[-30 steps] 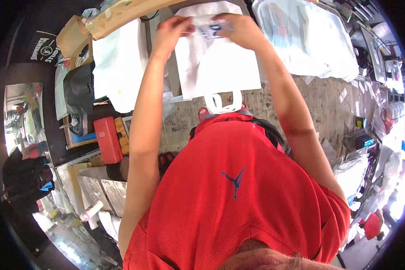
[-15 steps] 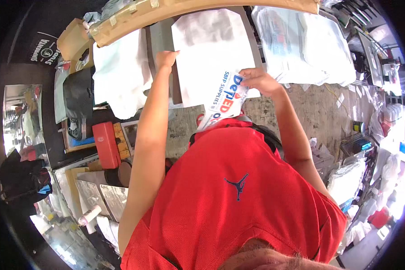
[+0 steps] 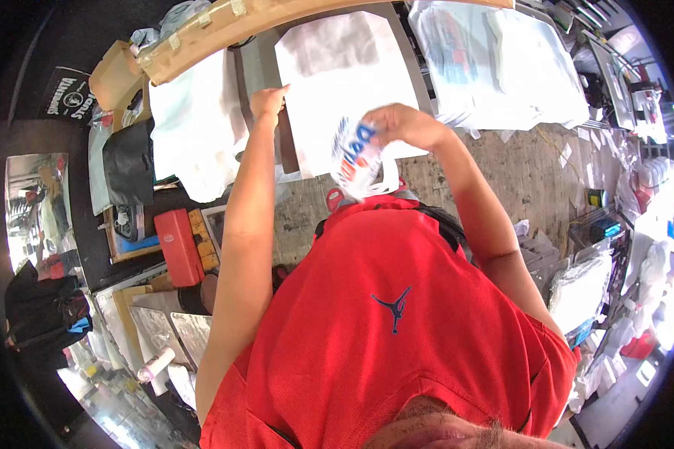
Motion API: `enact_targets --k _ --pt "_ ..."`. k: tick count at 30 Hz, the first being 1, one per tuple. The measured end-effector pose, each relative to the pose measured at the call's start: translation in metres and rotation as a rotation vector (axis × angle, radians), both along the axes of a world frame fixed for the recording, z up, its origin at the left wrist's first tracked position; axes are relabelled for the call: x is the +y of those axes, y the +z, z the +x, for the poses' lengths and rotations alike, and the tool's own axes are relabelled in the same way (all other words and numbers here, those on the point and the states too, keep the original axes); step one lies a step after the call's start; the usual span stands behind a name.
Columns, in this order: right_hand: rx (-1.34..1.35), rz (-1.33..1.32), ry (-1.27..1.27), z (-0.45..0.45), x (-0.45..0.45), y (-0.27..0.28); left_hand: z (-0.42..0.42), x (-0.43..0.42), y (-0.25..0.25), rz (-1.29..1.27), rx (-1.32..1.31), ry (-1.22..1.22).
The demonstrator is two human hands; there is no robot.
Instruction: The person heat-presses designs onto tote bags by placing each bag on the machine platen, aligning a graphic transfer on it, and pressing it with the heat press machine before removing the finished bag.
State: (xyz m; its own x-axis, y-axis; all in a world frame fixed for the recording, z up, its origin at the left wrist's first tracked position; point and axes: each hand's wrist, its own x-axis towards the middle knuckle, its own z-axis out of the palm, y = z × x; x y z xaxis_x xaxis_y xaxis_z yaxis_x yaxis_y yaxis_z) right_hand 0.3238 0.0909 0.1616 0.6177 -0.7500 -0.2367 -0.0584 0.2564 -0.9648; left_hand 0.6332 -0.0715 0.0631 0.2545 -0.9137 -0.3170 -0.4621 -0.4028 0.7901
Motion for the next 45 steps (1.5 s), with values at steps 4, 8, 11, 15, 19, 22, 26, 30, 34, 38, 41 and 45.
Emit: enact_targets --k 4,8,11,15,19,22,26,30,34,38,41,45 --pt "-0.002 -0.352 -0.597 0.001 -0.046 -0.001 0.021 0.012 -0.012 -0.187 0.241 0.141" --pt "0.094 -0.04 -0.749 -0.017 -0.094 -0.042 0.025 0.075 -0.003 -0.264 0.317 0.112" --pt "0.385 -0.044 -0.801 -0.028 -0.101 -0.067 0.023 0.11 -0.012 -0.334 0.287 0.063" --pt "0.656 -0.107 -0.687 -0.034 -0.103 -0.071 -0.019 0.161 0.003 -0.631 -0.017 -0.168" --pt "0.681 -0.119 -0.672 -0.034 -0.112 -0.089 -0.069 0.167 0.001 -0.75 -0.211 -0.584" --pt "0.707 -0.153 -0.637 -0.034 -0.117 -0.094 -0.094 0.15 0.006 -0.8 -0.413 -0.593" --pt "0.822 -0.248 -0.543 -0.042 -0.125 -0.105 -0.098 0.137 -0.002 -0.736 -0.596 -0.633" --pt "0.833 -0.172 -0.519 -0.038 -0.117 -0.09 -0.098 0.134 -0.01 -0.638 -0.66 -0.663" --pt "0.906 -0.232 -0.558 -0.032 -0.104 -0.084 -0.099 0.133 -0.013 -0.604 -0.638 -0.668" --pt "0.896 -0.201 -0.587 -0.029 -0.102 -0.08 -0.099 0.134 -0.012 -0.596 -0.662 -0.675" --pt "0.861 -0.171 -0.558 -0.029 -0.102 -0.075 -0.098 0.134 -0.013 -0.618 -0.668 -0.681" --pt "0.88 -0.179 -0.567 -0.03 -0.102 -0.076 -0.098 0.134 -0.016 -0.618 -0.703 -0.688"
